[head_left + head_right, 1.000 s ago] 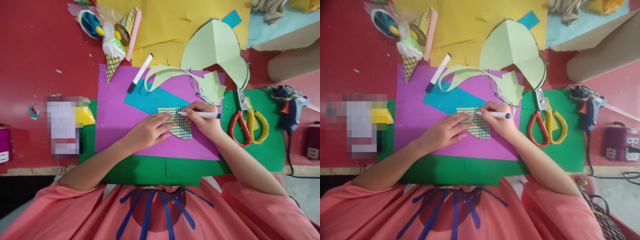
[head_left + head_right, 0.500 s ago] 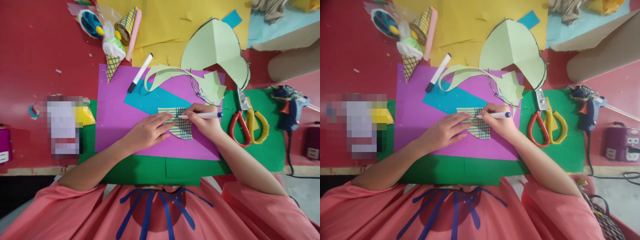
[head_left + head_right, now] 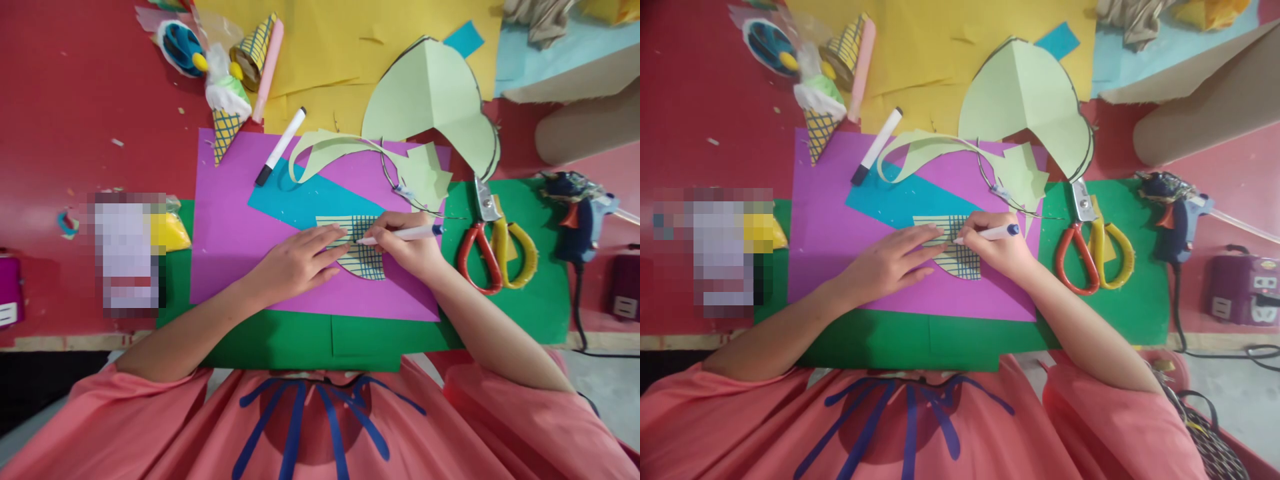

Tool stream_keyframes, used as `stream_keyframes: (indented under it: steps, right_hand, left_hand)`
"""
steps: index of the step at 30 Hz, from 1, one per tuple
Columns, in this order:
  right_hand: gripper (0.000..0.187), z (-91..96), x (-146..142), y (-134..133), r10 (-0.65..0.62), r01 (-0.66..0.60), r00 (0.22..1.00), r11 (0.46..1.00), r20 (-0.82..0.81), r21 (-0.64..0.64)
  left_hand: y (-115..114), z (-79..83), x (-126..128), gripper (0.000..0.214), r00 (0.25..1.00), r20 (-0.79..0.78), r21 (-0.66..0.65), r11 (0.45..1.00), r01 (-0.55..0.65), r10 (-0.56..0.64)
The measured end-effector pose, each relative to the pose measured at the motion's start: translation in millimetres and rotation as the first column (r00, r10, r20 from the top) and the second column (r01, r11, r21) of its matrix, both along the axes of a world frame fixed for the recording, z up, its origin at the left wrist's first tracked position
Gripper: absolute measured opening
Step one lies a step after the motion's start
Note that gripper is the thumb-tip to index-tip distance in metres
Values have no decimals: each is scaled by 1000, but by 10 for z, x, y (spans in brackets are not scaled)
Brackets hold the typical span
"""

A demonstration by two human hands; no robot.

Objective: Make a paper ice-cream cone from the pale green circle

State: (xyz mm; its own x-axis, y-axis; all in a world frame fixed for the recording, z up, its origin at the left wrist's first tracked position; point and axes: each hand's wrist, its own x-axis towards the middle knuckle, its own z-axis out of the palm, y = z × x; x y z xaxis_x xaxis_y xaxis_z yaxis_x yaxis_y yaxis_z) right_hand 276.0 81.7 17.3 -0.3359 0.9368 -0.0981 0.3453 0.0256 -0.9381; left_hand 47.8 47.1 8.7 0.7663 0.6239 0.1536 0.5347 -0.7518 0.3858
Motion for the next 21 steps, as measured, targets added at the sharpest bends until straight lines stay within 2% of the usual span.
stream_keyframes:
  steps: [4, 6, 8, 12, 16, 21]
  right_hand:
    - [18, -42, 34, 33, -117, 103, 976, 991, -183, -82]
    - [23, -64, 42, 42, -167, 150, 944, 985, -285, -81]
    - [23, -75, 40, 34, -166, 153, 933, 986, -320, -68]
    - [16, -64, 10, -18, -113, 97, 967, 992, -229, -79]
    - [19, -55, -23, -49, -78, 76, 994, 997, -71, -25]
    - [17, -72, -33, -48, -84, 85, 995, 996, -43, 10]
  left_hand:
    - [1, 6, -10, 38, 997, -81, 61, 998, 15, -10]
    - [10, 6, -20, 40, 994, -108, 70, 998, 6, 2]
    - [26, 4, -30, 41, 992, -127, 66, 998, -14, 22]
    - [60, -6, -47, 44, 988, -142, 37, 998, -53, 58]
    - [72, -9, -54, 44, 991, -111, -13, 997, -76, 74]
    - [64, -1, -54, 44, 992, -102, -38, 996, -82, 78]
